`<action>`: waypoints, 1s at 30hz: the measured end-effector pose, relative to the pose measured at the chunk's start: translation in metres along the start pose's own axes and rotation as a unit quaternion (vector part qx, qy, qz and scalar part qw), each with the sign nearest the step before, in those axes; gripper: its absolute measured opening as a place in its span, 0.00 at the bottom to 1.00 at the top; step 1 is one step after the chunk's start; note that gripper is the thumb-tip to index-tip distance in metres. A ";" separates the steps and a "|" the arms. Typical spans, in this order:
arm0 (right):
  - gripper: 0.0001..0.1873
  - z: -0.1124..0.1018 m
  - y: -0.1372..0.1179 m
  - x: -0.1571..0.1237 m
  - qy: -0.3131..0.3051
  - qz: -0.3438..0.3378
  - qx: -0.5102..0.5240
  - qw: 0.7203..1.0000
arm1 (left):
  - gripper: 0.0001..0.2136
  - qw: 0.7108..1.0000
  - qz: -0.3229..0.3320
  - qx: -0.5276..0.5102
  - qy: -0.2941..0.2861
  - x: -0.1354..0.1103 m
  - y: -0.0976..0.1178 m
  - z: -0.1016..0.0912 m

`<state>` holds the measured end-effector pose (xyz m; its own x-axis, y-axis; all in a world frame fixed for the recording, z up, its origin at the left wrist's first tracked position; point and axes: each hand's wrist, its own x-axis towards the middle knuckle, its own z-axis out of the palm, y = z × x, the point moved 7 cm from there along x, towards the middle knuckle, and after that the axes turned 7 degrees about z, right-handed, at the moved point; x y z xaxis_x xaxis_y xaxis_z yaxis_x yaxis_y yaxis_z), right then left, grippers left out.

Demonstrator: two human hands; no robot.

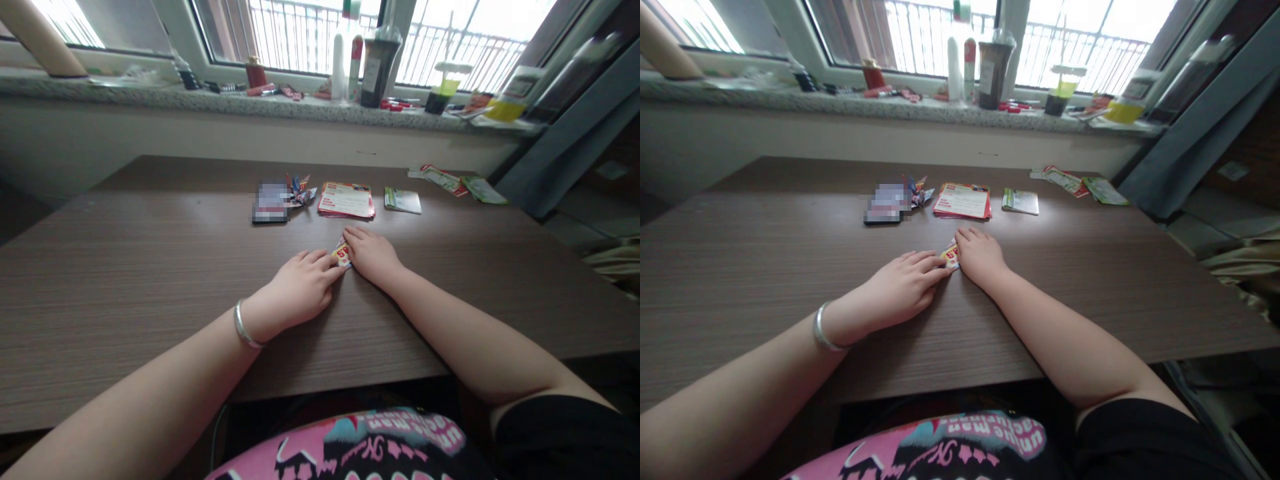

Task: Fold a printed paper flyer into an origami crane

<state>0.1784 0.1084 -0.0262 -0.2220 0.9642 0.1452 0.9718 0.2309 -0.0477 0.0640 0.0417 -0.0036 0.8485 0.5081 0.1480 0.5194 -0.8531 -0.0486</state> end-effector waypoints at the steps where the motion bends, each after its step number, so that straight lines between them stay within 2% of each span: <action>1: 0.24 0.000 0.000 0.000 0.000 0.002 0.000 1.000 | 0.19 1.000 -0.002 -0.008 -0.007 0.000 -0.001 0.000; 5: 0.24 0.000 0.000 0.000 -0.002 0.005 -0.002 1.000 | 0.19 0.999 -0.008 -0.026 -0.026 -0.002 -0.005 -0.002; 12: 0.24 -0.001 0.002 0.000 0.011 -0.005 0.004 1.000 | 0.14 0.999 -0.005 -0.040 -0.025 0.000 -0.008 -0.007; 17: 0.24 -0.001 0.003 0.002 0.016 -0.023 0.032 0.999 | 0.12 0.999 -0.036 -0.016 0.011 0.004 -0.019 -0.009; 26: 0.37 0.004 -0.004 -0.004 -0.052 -0.097 0.080 0.991 | 0.10 0.991 -0.098 -0.069 0.055 0.005 -0.038 0.002; 30: 0.41 0.003 -0.006 -0.007 -0.057 -0.128 0.097 0.985 | 0.10 0.987 -0.130 -0.082 0.053 0.003 -0.044 0.005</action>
<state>0.1740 0.1007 -0.0296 -0.4763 0.8768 0.0654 0.8519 0.4786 -0.2127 0.0439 0.0815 -0.0057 0.6687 0.7045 0.2377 0.6876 -0.7076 0.1630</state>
